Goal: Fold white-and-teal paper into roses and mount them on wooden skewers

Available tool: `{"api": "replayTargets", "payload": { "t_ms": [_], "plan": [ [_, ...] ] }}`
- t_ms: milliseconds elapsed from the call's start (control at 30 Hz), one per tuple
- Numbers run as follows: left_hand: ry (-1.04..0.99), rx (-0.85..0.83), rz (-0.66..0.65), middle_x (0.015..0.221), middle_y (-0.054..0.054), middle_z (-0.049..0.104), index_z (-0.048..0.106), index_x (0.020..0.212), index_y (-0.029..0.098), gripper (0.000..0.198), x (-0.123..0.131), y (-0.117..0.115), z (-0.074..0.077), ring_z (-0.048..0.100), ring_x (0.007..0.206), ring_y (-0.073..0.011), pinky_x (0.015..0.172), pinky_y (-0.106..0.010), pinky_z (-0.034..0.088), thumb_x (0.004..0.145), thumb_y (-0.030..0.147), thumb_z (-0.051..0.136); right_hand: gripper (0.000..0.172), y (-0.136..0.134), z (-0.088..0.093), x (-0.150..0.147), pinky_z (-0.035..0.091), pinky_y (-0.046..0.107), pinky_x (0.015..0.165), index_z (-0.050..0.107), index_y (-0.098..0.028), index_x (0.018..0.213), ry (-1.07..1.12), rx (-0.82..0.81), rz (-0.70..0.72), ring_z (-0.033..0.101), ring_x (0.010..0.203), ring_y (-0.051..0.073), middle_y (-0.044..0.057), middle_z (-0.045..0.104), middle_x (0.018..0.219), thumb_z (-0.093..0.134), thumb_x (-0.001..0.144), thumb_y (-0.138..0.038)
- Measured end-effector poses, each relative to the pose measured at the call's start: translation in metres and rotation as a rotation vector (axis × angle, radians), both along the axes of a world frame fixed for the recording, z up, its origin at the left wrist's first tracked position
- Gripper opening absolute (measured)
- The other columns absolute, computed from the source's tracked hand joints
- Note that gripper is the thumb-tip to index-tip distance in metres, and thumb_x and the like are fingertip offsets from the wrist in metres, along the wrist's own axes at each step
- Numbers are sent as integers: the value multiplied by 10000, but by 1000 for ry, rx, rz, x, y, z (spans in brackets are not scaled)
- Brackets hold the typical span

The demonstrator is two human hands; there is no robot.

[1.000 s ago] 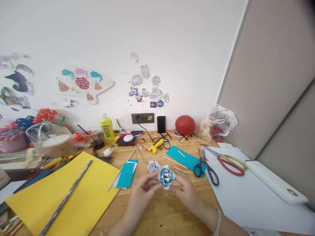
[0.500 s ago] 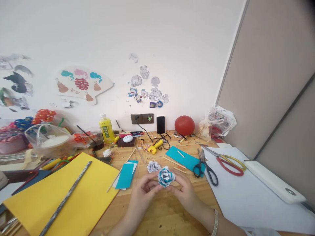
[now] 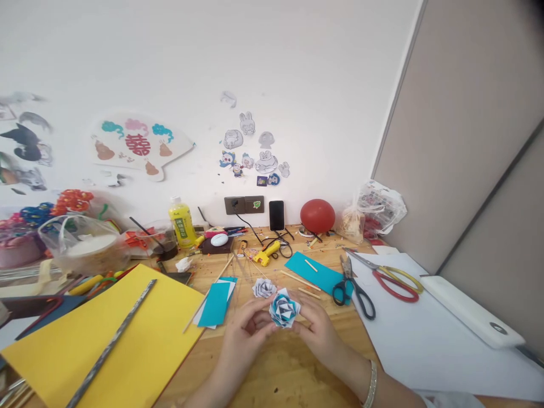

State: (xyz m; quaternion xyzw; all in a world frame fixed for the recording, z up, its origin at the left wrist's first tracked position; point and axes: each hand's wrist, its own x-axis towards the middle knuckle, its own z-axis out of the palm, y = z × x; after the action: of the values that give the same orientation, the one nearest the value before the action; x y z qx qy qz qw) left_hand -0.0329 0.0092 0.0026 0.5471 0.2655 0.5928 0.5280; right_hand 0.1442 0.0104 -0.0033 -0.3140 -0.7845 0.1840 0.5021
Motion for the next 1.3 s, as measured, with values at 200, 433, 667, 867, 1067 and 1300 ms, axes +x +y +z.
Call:
{"api": "replayTargets", "payload": {
  "t_ms": [200, 433, 667, 867, 1067, 1300],
  "plan": [
    [53, 15, -20, 973, -46, 701, 719, 982, 280, 371, -2, 1, -1, 695, 747, -160, 675, -250, 581, 644, 137, 775, 430, 4, -4, 2, 469, 387, 943, 564, -279, 1241, -3, -5, -9, 588, 1104, 225, 82, 641, 1185, 531, 852, -460],
    [140, 27, -63, 1103, -101, 626, 728, 960, 227, 345, -5, 4, 8, 659, 935, -246, 769, -334, 574, 625, 164, 785, 438, 1, 6, 3, 460, 391, 948, 579, -264, 1217, 0, -26, 10, 577, 1113, 227, 85, 631, 1201, 535, 842, -485],
    [173, 44, -40, 1054, -88, 636, 731, 926, 239, 308, -6, 4, 7, 651, 964, -249, 784, -337, 572, 630, 174, 782, 434, -1, 8, 1, 465, 371, 927, 564, -273, 1225, -25, -17, 23, 589, 1081, 212, 74, 643, 1179, 503, 858, -495],
    [233, 89, -22, 1102, -92, 644, 723, 975, 277, 331, -8, 5, 7, 643, 1004, -250, 802, -340, 567, 657, 194, 764, 433, -1, 4, 1, 438, 371, 963, 523, -273, 1270, -48, 3, 10, 554, 1138, 210, 72, 612, 1231, 490, 878, -454],
    [319, 147, 20, 1097, -124, 665, 720, 988, 244, 303, -9, 5, 5, 628, 1031, -269, 817, -371, 562, 687, 225, 739, 397, -1, 4, 1, 438, 369, 963, 524, -297, 1260, -73, 3, -4, 562, 1124, 201, 53, 621, 1219, 491, 886, -424],
    [435, 228, 81, 1127, -108, 668, 702, 1048, 282, 334, -8, 1, 11, 619, 1062, -262, 817, -338, 557, 729, 186, 675, 483, -1, -7, 1, 444, 408, 972, 398, -261, 1372, -89, -5, -67, 519, 1188, 222, 95, 553, 1301, 458, 906, -375]
  ]
}}
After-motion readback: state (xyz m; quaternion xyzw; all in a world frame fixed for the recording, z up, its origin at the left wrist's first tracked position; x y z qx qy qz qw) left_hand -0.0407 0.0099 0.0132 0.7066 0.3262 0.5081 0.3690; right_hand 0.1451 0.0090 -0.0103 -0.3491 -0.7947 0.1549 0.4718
